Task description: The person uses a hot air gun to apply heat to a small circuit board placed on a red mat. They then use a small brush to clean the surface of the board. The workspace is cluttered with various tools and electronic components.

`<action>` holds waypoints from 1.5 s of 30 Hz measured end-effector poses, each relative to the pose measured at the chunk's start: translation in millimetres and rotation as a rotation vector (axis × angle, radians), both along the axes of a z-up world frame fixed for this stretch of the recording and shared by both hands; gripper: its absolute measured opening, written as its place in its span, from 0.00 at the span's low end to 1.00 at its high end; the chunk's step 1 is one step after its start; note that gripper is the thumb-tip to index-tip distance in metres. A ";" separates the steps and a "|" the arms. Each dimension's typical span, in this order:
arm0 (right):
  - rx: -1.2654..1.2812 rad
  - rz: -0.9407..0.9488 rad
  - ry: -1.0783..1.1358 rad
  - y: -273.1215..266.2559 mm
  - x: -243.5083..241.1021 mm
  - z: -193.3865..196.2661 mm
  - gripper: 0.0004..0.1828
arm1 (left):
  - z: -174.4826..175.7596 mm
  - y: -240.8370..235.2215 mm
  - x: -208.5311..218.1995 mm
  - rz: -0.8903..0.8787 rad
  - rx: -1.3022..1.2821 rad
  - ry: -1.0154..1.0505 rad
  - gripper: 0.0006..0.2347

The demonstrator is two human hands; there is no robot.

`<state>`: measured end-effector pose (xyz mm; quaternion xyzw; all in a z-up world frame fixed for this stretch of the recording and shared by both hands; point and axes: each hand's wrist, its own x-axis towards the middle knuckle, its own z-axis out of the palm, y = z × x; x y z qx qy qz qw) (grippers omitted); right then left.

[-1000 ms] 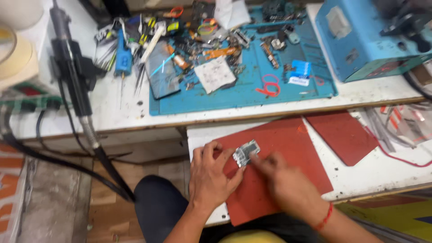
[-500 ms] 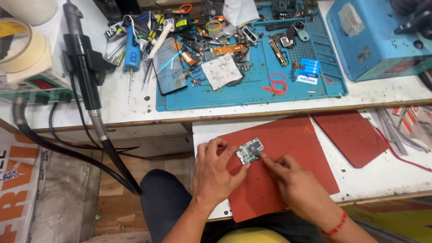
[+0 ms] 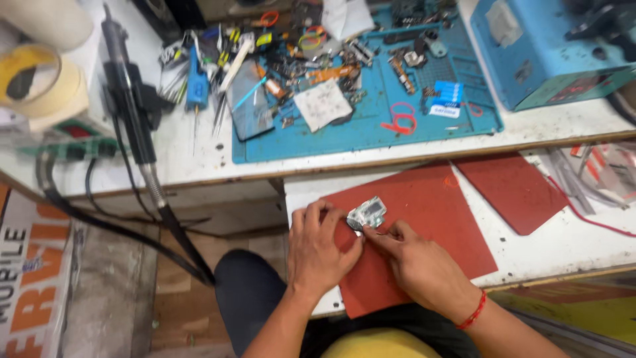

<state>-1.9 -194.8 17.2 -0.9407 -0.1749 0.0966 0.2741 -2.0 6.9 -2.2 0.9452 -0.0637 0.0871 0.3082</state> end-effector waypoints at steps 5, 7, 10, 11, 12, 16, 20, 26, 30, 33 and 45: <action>-0.111 0.007 0.030 -10.2 -3.5 4.2 0.38 | 0.7 -0.6 -2.3 0.007 -0.022 0.046 0.21; -0.149 0.037 0.101 -4.9 -12.4 4.9 0.40 | 2.8 -0.3 0.4 0.020 -0.050 0.079 0.21; -0.127 0.047 0.003 11.8 11.2 -7.0 0.40 | 1.2 1.1 0.3 0.013 -0.068 0.060 0.23; -0.132 0.060 0.012 9.0 8.3 -6.7 0.39 | 0.6 0.4 0.8 0.009 -0.071 0.041 0.24; -0.130 0.070 0.013 8.1 6.5 -6.5 0.38 | 1.7 0.3 1.3 0.013 -0.069 0.054 0.23; -0.138 -0.048 0.068 -9.1 0.6 -1.3 0.36 | 4.5 0.9 2.4 -0.002 -0.070 0.039 0.21; -0.156 0.012 -0.027 -9.0 2.8 -4.4 0.36 | 2.0 0.9 -0.5 -0.023 -0.061 -0.003 0.18; -0.053 -0.056 -0.061 -4.4 5.4 -7.7 0.32 | 3.1 1.1 1.1 -0.016 -0.053 0.041 0.17; -0.147 -0.065 -0.029 -3.8 9.4 -6.7 0.37 | 3.9 -1.1 0.4 -0.001 -0.036 0.049 0.19; -0.213 -0.047 0.055 0.5 5.2 -3.6 0.37 | 4.1 -1.1 -0.1 -0.002 -0.038 0.029 0.20; -0.098 -0.129 0.071 3.8 5.9 -0.3 0.33 | 2.5 -2.8 5.6 -0.004 -0.024 0.081 0.20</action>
